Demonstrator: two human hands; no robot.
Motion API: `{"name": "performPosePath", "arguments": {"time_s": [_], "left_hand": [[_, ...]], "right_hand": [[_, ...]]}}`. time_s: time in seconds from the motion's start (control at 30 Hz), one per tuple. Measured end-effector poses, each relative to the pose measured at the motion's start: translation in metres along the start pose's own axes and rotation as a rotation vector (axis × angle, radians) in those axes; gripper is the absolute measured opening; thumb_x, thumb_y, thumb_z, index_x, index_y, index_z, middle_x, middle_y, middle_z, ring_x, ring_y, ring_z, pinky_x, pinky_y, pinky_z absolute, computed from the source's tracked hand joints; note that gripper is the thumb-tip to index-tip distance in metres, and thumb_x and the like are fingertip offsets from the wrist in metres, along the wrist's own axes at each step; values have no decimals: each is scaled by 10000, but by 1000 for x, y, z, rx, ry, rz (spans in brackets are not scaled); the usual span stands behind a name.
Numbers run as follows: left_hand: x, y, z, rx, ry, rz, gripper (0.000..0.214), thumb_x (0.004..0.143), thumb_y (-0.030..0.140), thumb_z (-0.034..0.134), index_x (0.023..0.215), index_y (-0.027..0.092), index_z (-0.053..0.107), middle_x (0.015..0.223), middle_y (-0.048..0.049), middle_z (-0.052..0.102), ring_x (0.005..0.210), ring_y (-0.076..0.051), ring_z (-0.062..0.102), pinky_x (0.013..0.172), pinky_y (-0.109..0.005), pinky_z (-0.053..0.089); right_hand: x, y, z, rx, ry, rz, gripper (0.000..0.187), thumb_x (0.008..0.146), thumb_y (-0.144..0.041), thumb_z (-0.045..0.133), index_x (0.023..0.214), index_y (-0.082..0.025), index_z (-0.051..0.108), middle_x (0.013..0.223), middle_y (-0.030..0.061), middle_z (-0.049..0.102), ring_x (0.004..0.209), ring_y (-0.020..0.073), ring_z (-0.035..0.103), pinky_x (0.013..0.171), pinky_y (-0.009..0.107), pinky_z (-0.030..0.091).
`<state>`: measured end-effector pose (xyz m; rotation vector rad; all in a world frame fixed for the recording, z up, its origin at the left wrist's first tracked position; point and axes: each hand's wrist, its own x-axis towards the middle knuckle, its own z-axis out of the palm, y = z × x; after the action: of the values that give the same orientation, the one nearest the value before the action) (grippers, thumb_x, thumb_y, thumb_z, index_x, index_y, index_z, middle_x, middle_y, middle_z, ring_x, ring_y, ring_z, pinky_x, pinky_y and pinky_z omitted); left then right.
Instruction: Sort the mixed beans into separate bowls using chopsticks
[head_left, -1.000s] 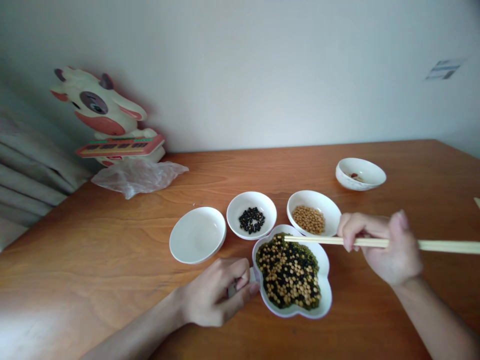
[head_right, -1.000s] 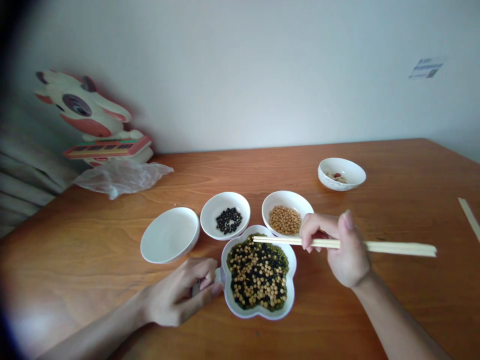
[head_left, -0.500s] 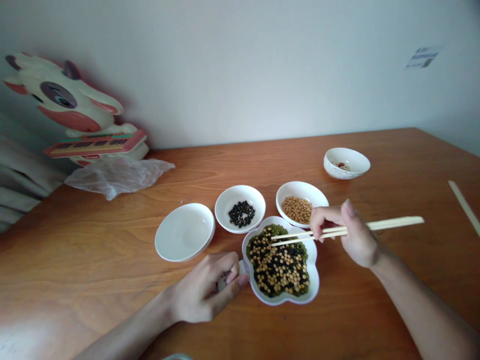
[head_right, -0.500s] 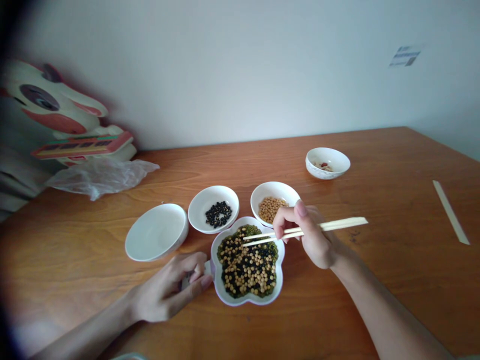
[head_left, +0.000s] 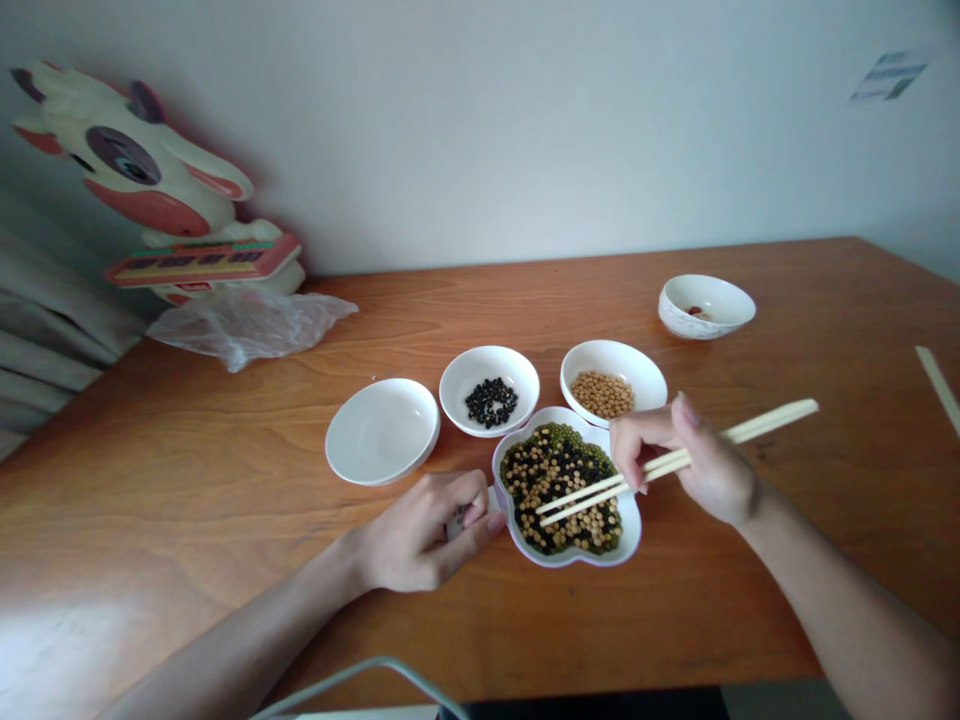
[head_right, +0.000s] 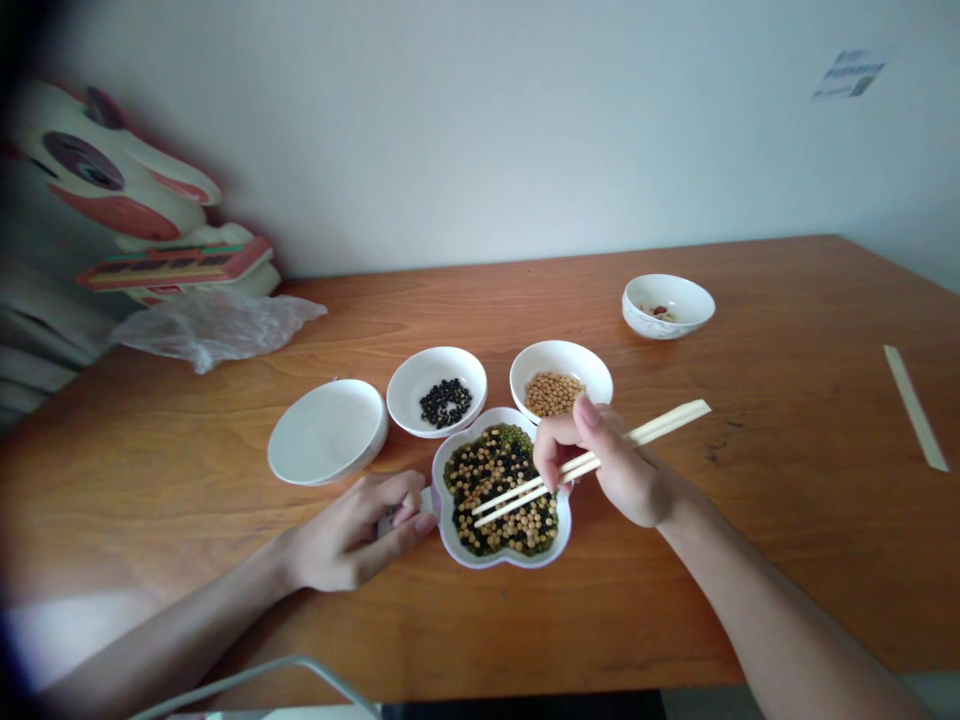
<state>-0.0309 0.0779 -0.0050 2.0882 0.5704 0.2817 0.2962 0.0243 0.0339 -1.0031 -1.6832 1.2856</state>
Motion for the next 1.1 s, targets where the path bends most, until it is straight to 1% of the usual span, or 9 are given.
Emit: {"name": "performPosePath", "arguments": {"time_s": [0.1,0.2,0.4,0.7,0.83,1.1], "left_hand": [[1,2,0,-4,10,3,267,1014,284,546,817,219,378,719,48,482,569,-77,374,528,-238,293],[3,5,-1,-2,22,15,268,1007,279,550,806,218,382,703,54,467,552,-75,357,518,-238,280],[6,10,-3,8,35,49,257,1002,272,550,797,212,408,700,49,473,560,-78,373,528,-235,299],[7,9,-2,3,46,68,258,1008,276,539,792,209,415,695,50,473,550,-73,369,517,-232,291],[7,10,-2,3,50,70,267,1009,277,540,790,211,400,695,51,471,548,-72,366,515,-234,290],[7,9,-3,17,18,58,264,1020,276,532,804,210,395,705,53,465,561,-70,370,534,-233,297]], "right_hand": [[0,2,5,-16,-23,-22,835,1021,-714,93,696,-207,672,640,51,604,616,197,561,633,354,441],[0,4,9,-13,-27,-33,820,1029,-699,91,713,-213,670,648,51,615,627,200,566,638,354,447],[1,7,16,-39,-21,-43,792,1039,-682,110,730,-213,669,677,52,627,639,199,574,643,350,458],[1,14,19,-43,13,-16,785,1035,-685,144,692,-222,678,627,49,614,604,198,571,616,344,451],[1,14,20,-37,10,-37,781,1041,-674,148,683,-217,672,621,47,608,595,193,566,601,336,444],[1,11,21,-16,8,-42,783,1043,-668,118,697,-211,651,645,48,604,621,194,556,640,347,442]]}}
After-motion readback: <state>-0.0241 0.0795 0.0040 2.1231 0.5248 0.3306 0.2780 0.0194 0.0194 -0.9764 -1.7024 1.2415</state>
